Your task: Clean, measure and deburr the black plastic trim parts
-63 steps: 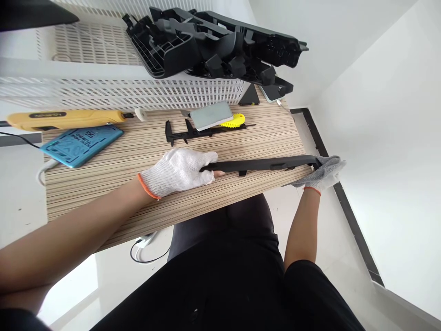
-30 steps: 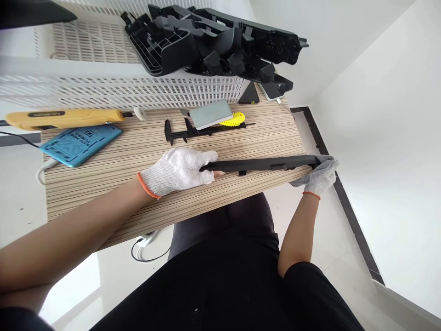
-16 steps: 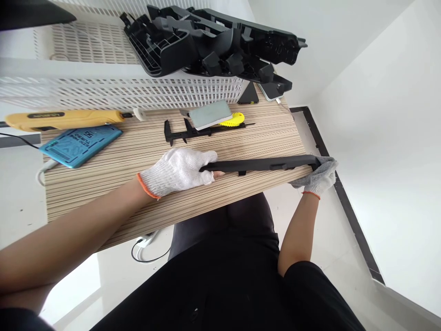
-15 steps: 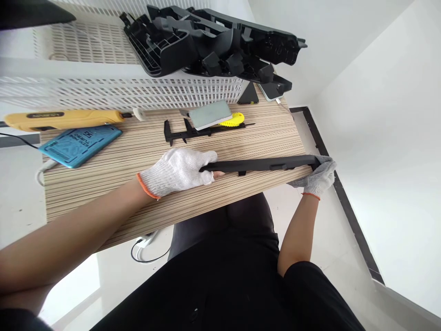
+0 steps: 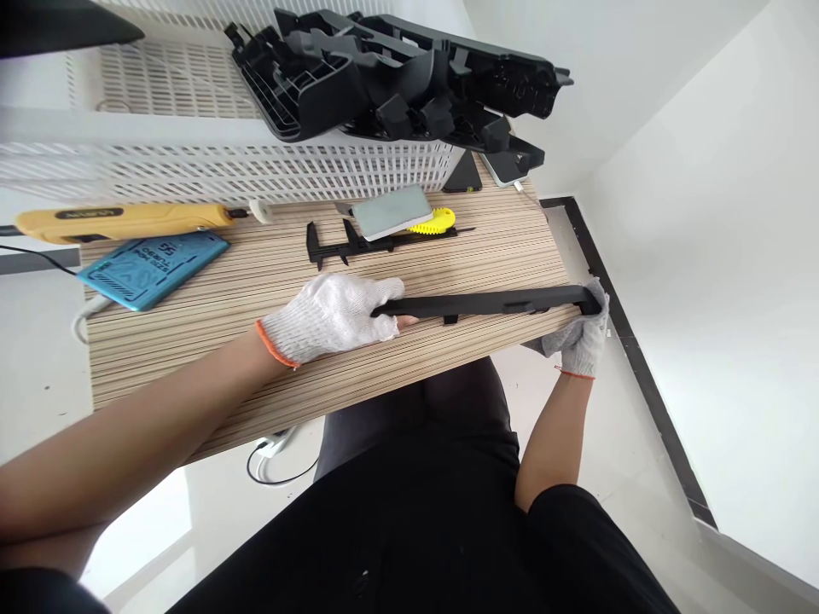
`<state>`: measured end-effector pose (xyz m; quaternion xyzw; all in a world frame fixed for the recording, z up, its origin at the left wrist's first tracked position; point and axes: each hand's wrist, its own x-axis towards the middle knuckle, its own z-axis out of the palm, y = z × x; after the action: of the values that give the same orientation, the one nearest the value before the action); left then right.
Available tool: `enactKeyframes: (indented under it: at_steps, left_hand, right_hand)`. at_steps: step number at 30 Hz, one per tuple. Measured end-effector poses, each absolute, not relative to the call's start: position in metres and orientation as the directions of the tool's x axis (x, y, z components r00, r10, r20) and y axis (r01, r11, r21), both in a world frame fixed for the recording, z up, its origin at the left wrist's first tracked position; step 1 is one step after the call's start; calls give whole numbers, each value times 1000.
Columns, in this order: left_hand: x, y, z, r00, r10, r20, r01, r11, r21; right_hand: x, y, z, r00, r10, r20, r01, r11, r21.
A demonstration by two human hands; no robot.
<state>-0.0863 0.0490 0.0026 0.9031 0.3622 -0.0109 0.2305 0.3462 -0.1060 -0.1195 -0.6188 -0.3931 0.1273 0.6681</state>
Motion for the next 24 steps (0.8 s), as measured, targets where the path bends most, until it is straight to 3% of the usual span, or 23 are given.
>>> enactKeyframes:
  at_steps: [4,10,19,24]
  left_hand:
    - [-86,50,2,732,654,-192,661,-614,430]
    - [-85,50,5,718,663,-214,677,-591,440]
    - [-84,50,7,713,666,-221,687,-598,413]
    - [-85,49,7,713,669,-209,683,-596,422]
  right_hand:
    - [342,-108,-115,693,606,390,286,265,-921]
    - [333,-108,-103,598,714,364,316,207,-926]
    - [328,-103,-102,698,642,317,293,147,-945]
    - [324,-100,-97,734,606,306,223,210,-952]
